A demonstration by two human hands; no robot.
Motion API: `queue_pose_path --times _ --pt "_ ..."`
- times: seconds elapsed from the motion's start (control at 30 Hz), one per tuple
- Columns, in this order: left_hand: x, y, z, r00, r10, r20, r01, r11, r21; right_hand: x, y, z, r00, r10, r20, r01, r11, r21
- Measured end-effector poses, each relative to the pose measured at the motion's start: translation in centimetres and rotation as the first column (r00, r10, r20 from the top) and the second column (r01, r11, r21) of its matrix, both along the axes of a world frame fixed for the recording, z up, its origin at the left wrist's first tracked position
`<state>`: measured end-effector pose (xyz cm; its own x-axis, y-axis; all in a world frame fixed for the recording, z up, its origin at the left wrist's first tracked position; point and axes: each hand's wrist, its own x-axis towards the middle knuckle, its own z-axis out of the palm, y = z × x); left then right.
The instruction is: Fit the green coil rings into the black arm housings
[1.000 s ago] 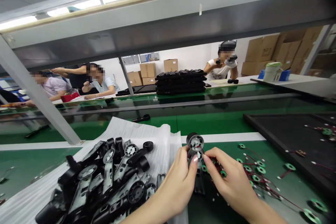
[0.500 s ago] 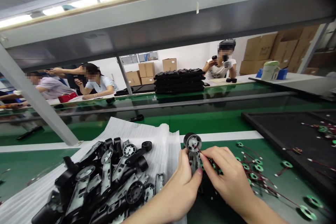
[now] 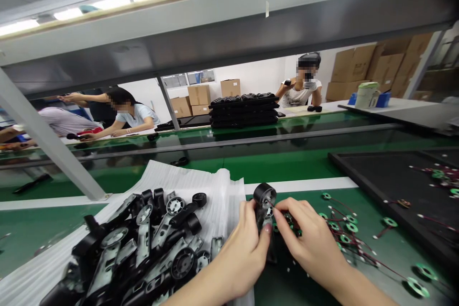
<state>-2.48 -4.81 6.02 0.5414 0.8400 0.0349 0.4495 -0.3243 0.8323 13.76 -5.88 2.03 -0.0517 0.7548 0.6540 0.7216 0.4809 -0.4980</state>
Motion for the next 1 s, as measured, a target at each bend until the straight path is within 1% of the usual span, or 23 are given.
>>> queue_pose_path --times 0.1,0.2,0.3,0.4,0.6,0.8,1.0 --pt "0.0 0.0 -0.1 1.0 0.0 -0.02 0.0 1.0 0.015 0.2 0.2 -0.1 1.0 -0.03 0.003 0.03 0.995 0.091" --pt "0.0 0.1 -0.2 0.999 -0.018 -0.032 0.018 1.0 0.005 0.4 0.4 0.1 0.995 -0.026 0.093 0.005 0.976 0.22" --pt "0.0 0.1 -0.4 0.999 -0.022 -0.03 0.022 1.0 0.005 0.4 0.4 0.3 0.98 -0.043 0.193 -0.013 0.96 0.279" --pt "0.0 0.1 -0.5 0.999 -0.023 -0.033 0.022 1.0 -0.004 0.3 0.5 0.3 0.971 -0.056 0.231 -0.008 0.964 0.266" --pt "0.1 0.4 -0.5 0.998 0.026 -0.054 -0.026 1.0 -0.005 0.5 0.5 0.4 0.978 -0.046 0.202 0.011 0.985 0.174" --pt "0.0 0.9 -0.8 0.997 0.026 -0.072 -0.025 1.0 0.018 0.7 0.6 0.5 0.964 -0.032 0.262 0.003 0.994 0.111" --pt "-0.2 1.2 -1.0 0.997 0.018 -0.073 -0.015 0.999 0.045 1.0 0.5 0.6 0.961 -0.043 0.272 0.012 0.993 0.114"
